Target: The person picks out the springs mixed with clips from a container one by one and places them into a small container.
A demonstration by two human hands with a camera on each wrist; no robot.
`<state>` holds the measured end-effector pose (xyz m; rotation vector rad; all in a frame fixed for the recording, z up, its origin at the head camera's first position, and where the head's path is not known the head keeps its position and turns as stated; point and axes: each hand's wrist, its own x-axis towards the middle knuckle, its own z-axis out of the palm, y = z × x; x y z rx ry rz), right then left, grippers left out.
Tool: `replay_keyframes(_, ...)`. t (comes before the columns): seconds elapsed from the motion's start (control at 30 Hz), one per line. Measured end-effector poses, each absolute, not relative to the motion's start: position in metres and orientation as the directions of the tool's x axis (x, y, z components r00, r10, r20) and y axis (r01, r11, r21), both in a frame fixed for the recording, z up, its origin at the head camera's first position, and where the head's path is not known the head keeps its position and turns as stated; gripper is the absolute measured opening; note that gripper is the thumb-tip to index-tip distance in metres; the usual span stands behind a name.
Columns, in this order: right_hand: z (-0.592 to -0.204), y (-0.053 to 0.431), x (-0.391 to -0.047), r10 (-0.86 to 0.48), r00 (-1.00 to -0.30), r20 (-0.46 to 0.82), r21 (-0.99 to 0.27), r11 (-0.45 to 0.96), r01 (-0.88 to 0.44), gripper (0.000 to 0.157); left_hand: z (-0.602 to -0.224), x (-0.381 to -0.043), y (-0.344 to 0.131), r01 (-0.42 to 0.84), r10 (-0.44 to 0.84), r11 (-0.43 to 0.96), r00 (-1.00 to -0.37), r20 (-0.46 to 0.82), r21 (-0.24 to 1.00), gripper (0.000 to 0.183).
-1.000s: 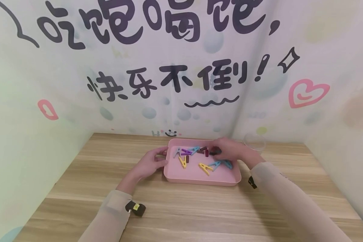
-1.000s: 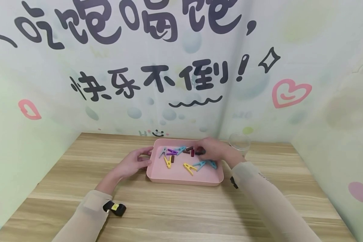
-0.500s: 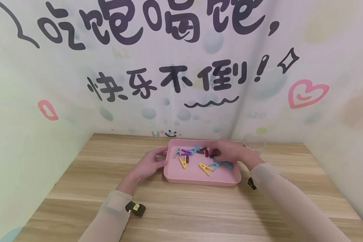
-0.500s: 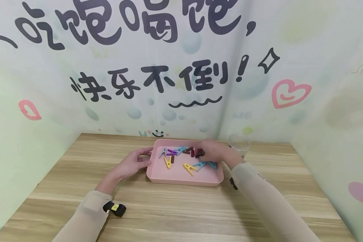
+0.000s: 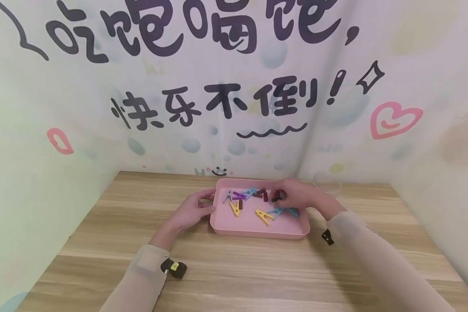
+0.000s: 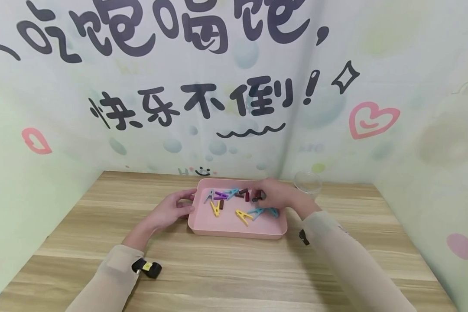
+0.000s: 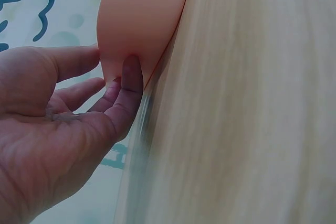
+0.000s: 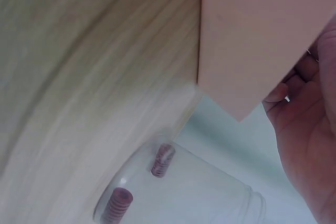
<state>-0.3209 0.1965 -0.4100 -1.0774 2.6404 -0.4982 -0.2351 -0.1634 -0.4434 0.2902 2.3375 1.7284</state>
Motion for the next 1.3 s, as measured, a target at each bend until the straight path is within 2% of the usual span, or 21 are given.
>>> replay_keyframes(0.53,-0.390,0.209,-0.308,-0.719,-0.695,0.007,-0.413,0.631,-0.657,0.012,-0.441,-0.235,-0.163,0.025,0.282,0.295,-0.957,-0.062,0.955,0.061)
replay_keyframes(0.9,-0.382,0.225,-0.304,-0.682,-0.731,0.026,-0.450,0.645,-0.618,0.015,-0.444,-0.236,-0.163,0.028,0.277,0.303,-0.959,-0.060,0.953,0.061)
replay_keyframes(1.3,-0.371,0.245,-0.302,-0.641,-0.765,0.068,-0.426,0.674,-0.603,0.019,-0.441,-0.234,-0.163,0.031,0.289,0.286,-0.956,-0.055,0.958,0.060)
